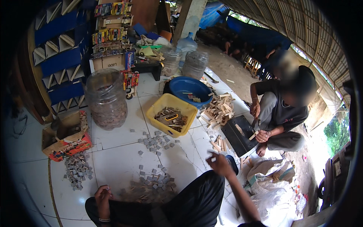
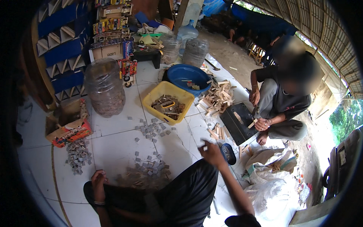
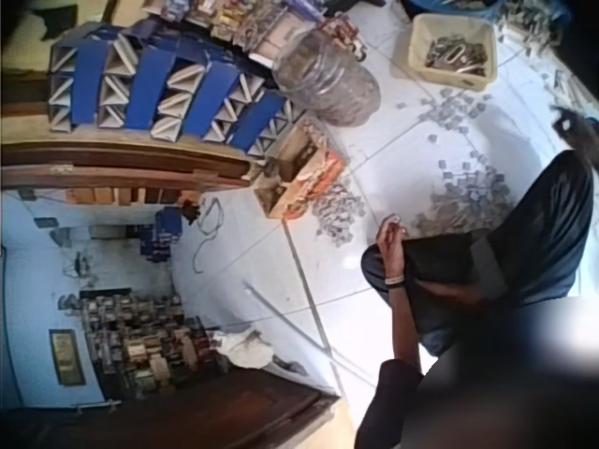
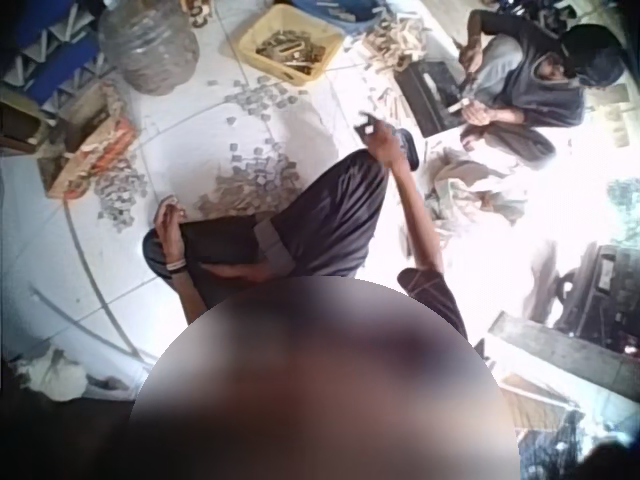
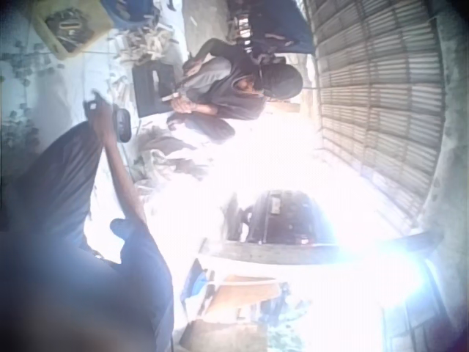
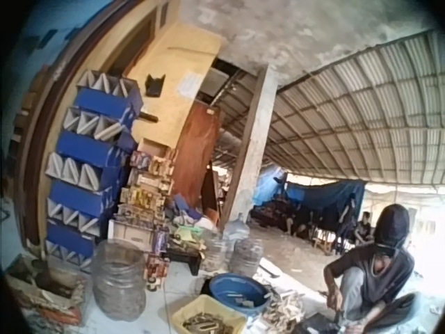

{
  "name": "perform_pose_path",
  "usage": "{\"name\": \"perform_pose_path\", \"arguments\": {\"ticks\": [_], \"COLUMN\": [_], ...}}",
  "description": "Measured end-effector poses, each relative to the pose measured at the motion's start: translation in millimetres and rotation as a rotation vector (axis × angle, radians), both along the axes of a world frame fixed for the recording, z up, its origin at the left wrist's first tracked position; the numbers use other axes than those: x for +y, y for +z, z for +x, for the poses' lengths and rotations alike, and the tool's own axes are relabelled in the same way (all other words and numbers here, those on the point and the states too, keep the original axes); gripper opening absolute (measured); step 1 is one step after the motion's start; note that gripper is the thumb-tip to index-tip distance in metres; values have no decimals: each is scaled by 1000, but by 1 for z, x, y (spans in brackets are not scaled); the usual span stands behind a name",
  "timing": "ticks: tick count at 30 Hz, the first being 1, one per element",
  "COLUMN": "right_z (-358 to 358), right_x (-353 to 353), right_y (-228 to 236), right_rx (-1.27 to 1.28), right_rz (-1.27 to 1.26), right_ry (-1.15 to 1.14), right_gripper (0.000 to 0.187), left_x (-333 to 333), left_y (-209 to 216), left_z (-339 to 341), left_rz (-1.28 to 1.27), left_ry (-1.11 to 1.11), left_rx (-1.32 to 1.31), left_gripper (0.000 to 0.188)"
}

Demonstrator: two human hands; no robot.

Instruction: The person sits on the floor and repeatedly picks up small rectangular blocks, trims them with pliers, and places the trimmed pieces on the floor. The person continues this cycle for the duration of the clip.

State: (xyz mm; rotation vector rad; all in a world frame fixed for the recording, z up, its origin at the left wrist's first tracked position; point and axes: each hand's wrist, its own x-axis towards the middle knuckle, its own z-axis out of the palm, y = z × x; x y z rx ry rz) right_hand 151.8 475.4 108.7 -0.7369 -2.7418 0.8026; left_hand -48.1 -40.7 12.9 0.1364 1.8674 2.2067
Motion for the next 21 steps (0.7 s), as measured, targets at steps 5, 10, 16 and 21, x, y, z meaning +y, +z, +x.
{"name": "perform_pose_path", "arguments": {"ticks": [5, 10, 16, 21], "right_z": [-122, -182, -146, -82], "right_x": [66, 86, 88, 62], "right_y": [54, 77, -14, -98], "right_rx": [-115, -64, -144, -731], "right_rz": [-473, -452, -287, -389], "right_ry": [-78, -136, -184, 99], "right_gripper": [85, 74, 31, 39], "left_x": [-5, -7, 1, 11], "left_y": [0, -4, -6, 3], "left_z": [-3, -4, -3, 2], "left_rz": [-35, -26, -51, -99], "left_ry": [-46, -86, 42, 38], "left_rx": [41, 102, 117, 166], "left_gripper": [19, 18, 20, 27]}}
